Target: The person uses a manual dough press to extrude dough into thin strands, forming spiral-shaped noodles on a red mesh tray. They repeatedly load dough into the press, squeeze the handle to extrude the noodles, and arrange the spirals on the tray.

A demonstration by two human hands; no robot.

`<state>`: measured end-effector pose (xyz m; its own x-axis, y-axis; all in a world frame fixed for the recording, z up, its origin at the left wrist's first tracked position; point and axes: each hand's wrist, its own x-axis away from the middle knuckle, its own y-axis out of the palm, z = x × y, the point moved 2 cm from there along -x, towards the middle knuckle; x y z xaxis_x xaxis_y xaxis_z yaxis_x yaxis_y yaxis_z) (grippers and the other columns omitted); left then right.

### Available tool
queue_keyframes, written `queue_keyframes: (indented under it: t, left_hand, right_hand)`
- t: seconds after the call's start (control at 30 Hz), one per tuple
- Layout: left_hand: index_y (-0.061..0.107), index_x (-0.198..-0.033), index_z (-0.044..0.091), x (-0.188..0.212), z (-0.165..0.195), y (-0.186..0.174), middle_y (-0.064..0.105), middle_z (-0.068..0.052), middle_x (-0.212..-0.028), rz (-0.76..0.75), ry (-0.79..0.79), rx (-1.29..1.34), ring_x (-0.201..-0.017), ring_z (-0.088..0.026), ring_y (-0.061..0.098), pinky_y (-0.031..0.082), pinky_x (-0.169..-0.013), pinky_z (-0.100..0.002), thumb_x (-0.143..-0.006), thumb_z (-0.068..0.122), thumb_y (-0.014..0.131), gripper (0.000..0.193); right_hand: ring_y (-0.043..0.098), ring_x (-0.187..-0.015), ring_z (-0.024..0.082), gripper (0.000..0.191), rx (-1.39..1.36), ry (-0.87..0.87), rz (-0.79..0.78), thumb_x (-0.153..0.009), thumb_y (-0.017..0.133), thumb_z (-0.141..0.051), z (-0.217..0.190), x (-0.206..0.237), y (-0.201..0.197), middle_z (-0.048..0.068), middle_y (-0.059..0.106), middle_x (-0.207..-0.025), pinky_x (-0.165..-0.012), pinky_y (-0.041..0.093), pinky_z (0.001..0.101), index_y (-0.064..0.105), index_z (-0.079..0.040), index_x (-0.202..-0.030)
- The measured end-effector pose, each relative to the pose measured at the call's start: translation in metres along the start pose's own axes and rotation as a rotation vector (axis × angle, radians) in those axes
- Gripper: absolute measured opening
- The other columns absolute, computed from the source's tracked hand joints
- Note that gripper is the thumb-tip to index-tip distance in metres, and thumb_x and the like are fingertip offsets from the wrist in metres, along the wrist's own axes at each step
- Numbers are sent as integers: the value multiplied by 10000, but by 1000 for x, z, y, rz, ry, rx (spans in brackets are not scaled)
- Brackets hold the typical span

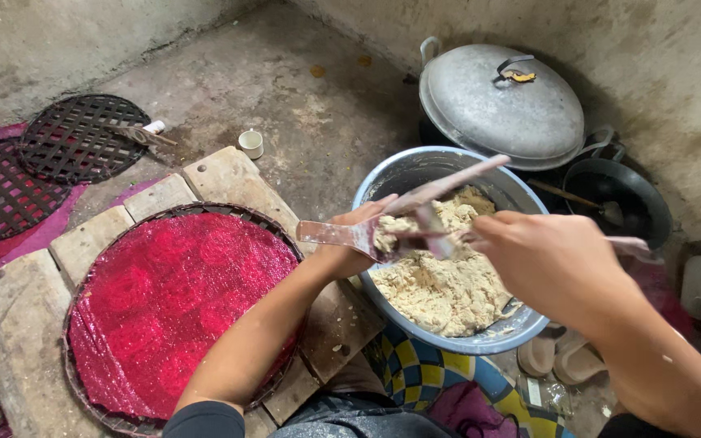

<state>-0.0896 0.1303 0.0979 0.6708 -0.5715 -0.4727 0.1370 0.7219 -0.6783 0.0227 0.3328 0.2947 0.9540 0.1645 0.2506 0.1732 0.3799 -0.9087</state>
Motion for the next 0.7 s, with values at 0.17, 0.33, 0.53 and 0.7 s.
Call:
queue_keyframes:
  t: [0.17, 0.33, 0.53, 0.7]
  left_hand:
    - [410, -1541, 91, -1, 19, 13, 646, -170, -1324, -6, -15, 129, -1165, -337, 673, 575, -977, -425, -810, 320, 814, 866]
    - [434, -1474, 69, -1, 10, 10, 593, -251, -1323, 38, -72, 117, -1202, -399, 611, 526, -983, -472, -752, 280, 894, 881]
    - [480, -1450, 10, -10, 16, 5, 612, -285, -1302, 264, 51, -83, -1154, -418, 650, 556, -937, -500, -912, 245, 760, 650]
    - [502, -1416, 24, -16, 10, -3, 684, -187, -1119, 305, -231, 63, -1004, -334, 686, 593, -839, -470, -887, 272, 743, 632]
  right_hand:
    - [731, -798, 246, 320, -11, -164, 102, -889, 569, -122, -45, -30, 18, 73, 702, -995, -622, 606, 390, 635, -104, -1202]
    - [746, -784, 201, 304, -4, -92, 103, -955, 497, -136, -46, -25, 27, 69, 707, -975, -596, 606, 336, 632, -117, -1226]
    - [699, -724, 181, 210, -638, -64, 540, -1049, 496, -84, -12, -34, 60, 99, 698, -980, -541, 555, 284, 639, -36, -1196]
    - [634, -726, 187, 349, -933, -193, 719, -1007, 515, 25, -66, -48, 138, 117, 644, -872, -641, 532, 317, 558, 23, -1353]
